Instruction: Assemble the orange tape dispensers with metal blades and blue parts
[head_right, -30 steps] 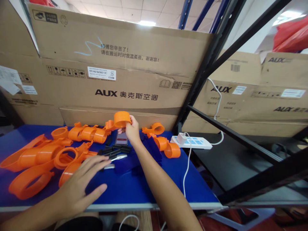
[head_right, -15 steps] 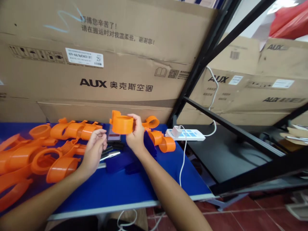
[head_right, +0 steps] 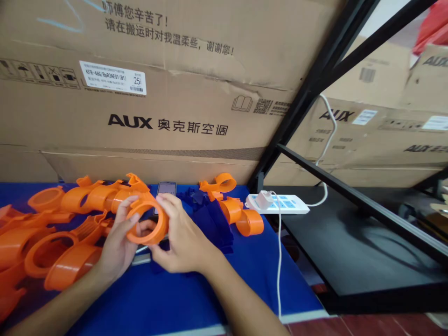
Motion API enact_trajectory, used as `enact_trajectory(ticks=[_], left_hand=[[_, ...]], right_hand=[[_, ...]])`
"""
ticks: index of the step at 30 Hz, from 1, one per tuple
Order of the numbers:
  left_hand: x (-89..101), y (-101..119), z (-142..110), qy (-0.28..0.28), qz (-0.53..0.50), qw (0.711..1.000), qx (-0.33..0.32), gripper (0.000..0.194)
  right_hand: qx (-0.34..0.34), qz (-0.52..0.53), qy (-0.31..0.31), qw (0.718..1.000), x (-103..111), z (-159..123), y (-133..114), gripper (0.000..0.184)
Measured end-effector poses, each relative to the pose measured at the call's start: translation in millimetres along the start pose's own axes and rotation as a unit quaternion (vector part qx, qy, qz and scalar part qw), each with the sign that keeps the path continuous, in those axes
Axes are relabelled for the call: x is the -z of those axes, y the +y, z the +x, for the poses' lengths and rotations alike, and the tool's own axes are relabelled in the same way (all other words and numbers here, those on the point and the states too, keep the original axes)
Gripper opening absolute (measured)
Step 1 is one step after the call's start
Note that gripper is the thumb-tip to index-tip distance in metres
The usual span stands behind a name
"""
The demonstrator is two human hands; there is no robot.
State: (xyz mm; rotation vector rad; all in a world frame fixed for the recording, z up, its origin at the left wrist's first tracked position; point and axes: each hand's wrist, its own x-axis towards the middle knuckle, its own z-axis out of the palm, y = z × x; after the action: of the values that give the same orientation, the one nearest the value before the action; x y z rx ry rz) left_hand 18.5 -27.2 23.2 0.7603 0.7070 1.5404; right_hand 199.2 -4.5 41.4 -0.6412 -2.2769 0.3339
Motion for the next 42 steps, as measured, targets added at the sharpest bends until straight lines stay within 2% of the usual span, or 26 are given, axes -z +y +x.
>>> enact_trajectory(ticks=[2, 4, 8, 10, 13, 17, 23, 25, 27, 29, 30, 32, 34, 38, 42], left_hand=[[2.4, -1, 1, 0.018, 0.009, 1.0, -0.002, 0.057], [5.1, -2, 3, 0.034, 0.025, 0.999, -0.002, 0.06], [10.3, -3, 7, 0.051, 0.059, 0.997, -0.015, 0.067], [11.8, -2, 7, 0.049, 0.062, 0.997, -0.026, 0.071], [11.0, -1, 5, 0.05, 0.057, 0.997, -0.035, 0.079], [3.8, -1, 1, 0.06, 0.057, 0.996, -0.022, 0.09], [1.3, -3, -5, 0.091, 0.028, 0.995, 0.018, 0.096], [3.2, -1, -8, 0.087, 0.014, 0.995, 0.05, 0.085], [3.3, 2, -11, 0.076, -0.014, 0.993, 0.093, 0.065], [1.0, 8, -14, 0.086, -0.054, 0.987, 0.122, 0.05], [-0.7, 10, -14, 0.096, -0.075, 0.985, 0.126, 0.048], [-3.4, 15, -14, 0.114, -0.102, 0.981, 0.117, 0.043], [-3.9, 17, -14, 0.126, -0.116, 0.979, 0.112, 0.036], [0.2, 13, -13, 0.156, -0.146, 0.971, 0.105, 0.027], [3.5, 3, -12, 0.147, -0.142, 0.972, 0.118, 0.023]], right_hand=[[-0.043, 0.0, -0.049, 0.998, 14, 0, -3, 0.108], [-0.077, -0.004, -0.083, 0.994, 27, 1, -3, 0.101], [-0.132, -0.041, -0.19, 0.972, 34, 3, 1, 0.058], [-0.145, -0.072, -0.245, 0.956, 30, 2, 2, 0.046], [-0.164, -0.115, -0.28, 0.939, 21, -2, 1, 0.055], [-0.185, -0.152, -0.294, 0.925, 13, -7, 0, 0.068], [-0.179, -0.147, -0.272, 0.934, 14, -1, 3, 0.041], [-0.167, -0.109, -0.263, 0.944, 21, 4, 5, 0.026], [-0.155, -0.058, -0.246, 0.955, 30, 8, 8, 0.008], [-0.161, 0.003, -0.207, 0.965, 39, 10, 13, 0.009], [-0.179, 0.02, -0.166, 0.97, 44, 9, 17, 0.012], [-0.238, -0.008, -0.056, 0.97, 51, 7, 26, 0.024], [-0.269, -0.052, -0.005, 0.962, 57, 2, 37, 0.04], [-0.289, -0.165, -0.006, 0.943, 63, -5, 51, 0.052], [-0.317, -0.277, -0.049, 0.906, 58, -7, 49, 0.05]])
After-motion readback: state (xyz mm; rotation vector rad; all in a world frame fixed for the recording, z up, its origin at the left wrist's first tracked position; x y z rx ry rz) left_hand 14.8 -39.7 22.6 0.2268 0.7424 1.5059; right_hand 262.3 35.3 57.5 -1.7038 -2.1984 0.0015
